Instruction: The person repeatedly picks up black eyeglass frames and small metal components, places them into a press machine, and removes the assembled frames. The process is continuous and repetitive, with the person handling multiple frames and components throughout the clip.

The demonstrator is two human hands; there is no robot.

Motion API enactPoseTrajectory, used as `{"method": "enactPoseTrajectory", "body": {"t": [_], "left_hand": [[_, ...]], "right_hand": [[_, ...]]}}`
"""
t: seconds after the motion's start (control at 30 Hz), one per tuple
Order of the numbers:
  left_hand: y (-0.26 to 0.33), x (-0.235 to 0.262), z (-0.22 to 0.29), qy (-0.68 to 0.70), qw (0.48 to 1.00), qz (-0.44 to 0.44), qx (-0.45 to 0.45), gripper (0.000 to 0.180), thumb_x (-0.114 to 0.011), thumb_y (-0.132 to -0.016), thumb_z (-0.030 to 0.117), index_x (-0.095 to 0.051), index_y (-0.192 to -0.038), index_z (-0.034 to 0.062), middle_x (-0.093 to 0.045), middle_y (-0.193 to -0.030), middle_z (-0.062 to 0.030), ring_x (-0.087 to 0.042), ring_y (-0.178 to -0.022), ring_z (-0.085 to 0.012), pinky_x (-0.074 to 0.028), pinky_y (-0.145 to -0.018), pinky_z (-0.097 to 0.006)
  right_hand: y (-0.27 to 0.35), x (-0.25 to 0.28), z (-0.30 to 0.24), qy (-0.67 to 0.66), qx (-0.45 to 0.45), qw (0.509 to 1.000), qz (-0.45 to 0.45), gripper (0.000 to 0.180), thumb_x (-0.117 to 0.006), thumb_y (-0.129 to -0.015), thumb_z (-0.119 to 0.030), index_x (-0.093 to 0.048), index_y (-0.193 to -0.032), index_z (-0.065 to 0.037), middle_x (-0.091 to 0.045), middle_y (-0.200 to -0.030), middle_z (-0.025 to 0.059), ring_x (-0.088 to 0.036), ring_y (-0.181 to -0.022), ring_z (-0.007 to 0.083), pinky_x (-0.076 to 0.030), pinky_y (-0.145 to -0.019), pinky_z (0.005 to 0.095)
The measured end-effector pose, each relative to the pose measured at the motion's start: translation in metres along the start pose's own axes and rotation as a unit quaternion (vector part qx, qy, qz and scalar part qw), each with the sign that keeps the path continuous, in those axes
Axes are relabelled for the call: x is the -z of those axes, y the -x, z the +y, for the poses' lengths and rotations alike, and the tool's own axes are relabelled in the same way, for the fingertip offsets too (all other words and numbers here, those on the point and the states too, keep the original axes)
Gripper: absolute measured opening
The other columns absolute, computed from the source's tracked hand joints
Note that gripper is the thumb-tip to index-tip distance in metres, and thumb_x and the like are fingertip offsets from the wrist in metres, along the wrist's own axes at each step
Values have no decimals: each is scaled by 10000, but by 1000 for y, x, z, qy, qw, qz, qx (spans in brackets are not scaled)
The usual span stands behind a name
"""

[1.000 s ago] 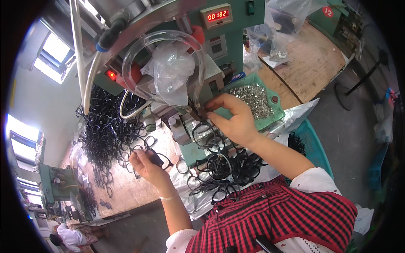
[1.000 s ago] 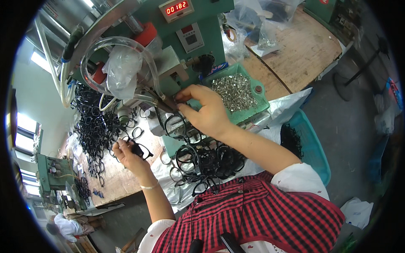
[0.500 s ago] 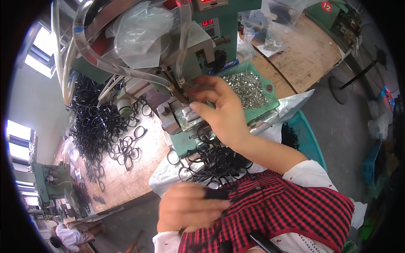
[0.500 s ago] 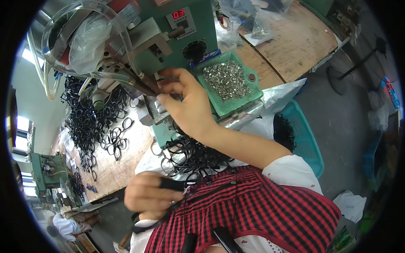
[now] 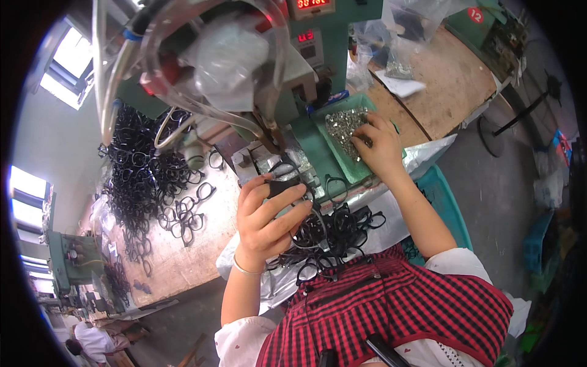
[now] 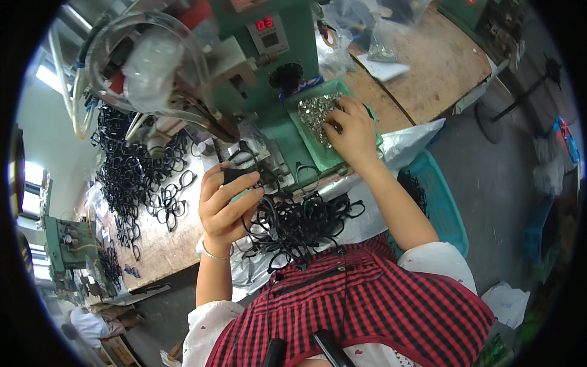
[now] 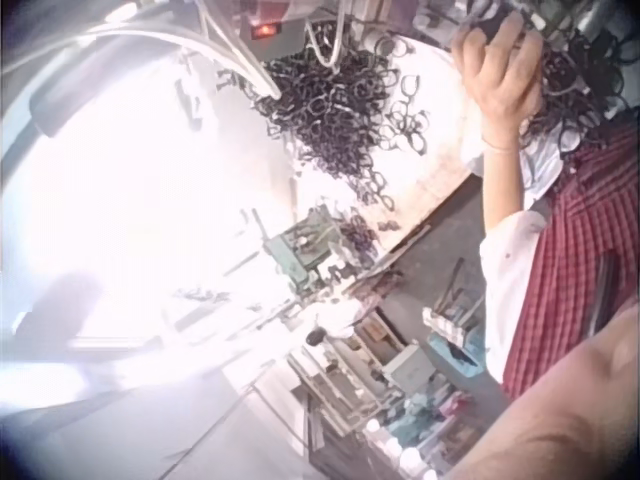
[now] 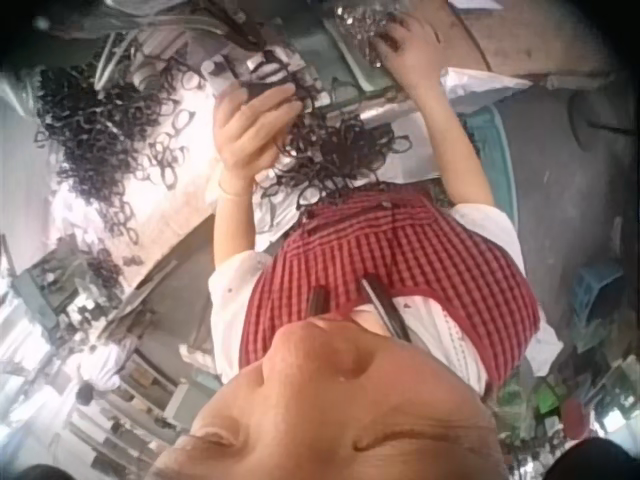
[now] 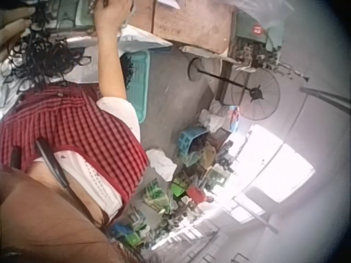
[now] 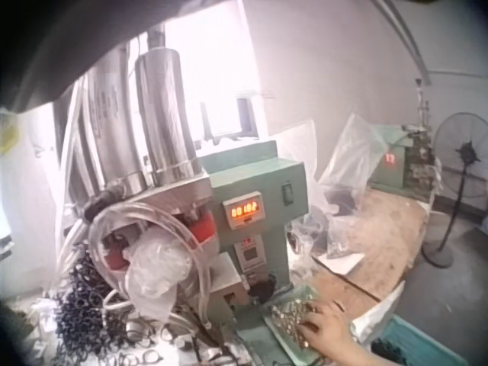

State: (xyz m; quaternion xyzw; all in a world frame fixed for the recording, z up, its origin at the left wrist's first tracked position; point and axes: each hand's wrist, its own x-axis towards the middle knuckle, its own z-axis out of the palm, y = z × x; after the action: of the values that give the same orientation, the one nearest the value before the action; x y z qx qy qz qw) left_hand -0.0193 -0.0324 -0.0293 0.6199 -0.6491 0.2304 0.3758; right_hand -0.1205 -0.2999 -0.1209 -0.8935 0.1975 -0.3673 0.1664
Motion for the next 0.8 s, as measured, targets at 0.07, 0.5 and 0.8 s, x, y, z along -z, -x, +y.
{"method": "enactPoseTrajectory", "body": {"t": [0.07,0.5,0.8], "left_hand": [[0,-2,-1,7,1000,0,0,239,-778,-702,99,-722,-934,107,-722,-1011,-67,-566,-808,-258,-522,-886,-485],[79,74,-11,-287,866,241,333,209,-620,-909,-19,-649,-1113,13,-673,-1148,-108,-607,-1095,-254,-451,-972,-376],[143,95,-164,-448,688,-105,561,368,-780,-725,525,-785,-821,170,-566,-1342,-137,-465,-1217,-350,-329,-1055,-508]], "right_hand": [[-2,3,-5,3,10,1000,27,122,-708,-758,-120,-696,-870,-75,-631,-1152,152,-564,-1163,356,-461,-955,462],[2,-8,-6,-455,-303,824,147,157,-646,-955,-125,-681,-1049,-5,-690,-992,41,-627,-922,117,-482,-852,245],[-10,-12,-33,-401,-229,880,113,151,-671,-936,-93,-695,-1058,-7,-694,-996,36,-624,-902,103,-483,-839,243]]}}
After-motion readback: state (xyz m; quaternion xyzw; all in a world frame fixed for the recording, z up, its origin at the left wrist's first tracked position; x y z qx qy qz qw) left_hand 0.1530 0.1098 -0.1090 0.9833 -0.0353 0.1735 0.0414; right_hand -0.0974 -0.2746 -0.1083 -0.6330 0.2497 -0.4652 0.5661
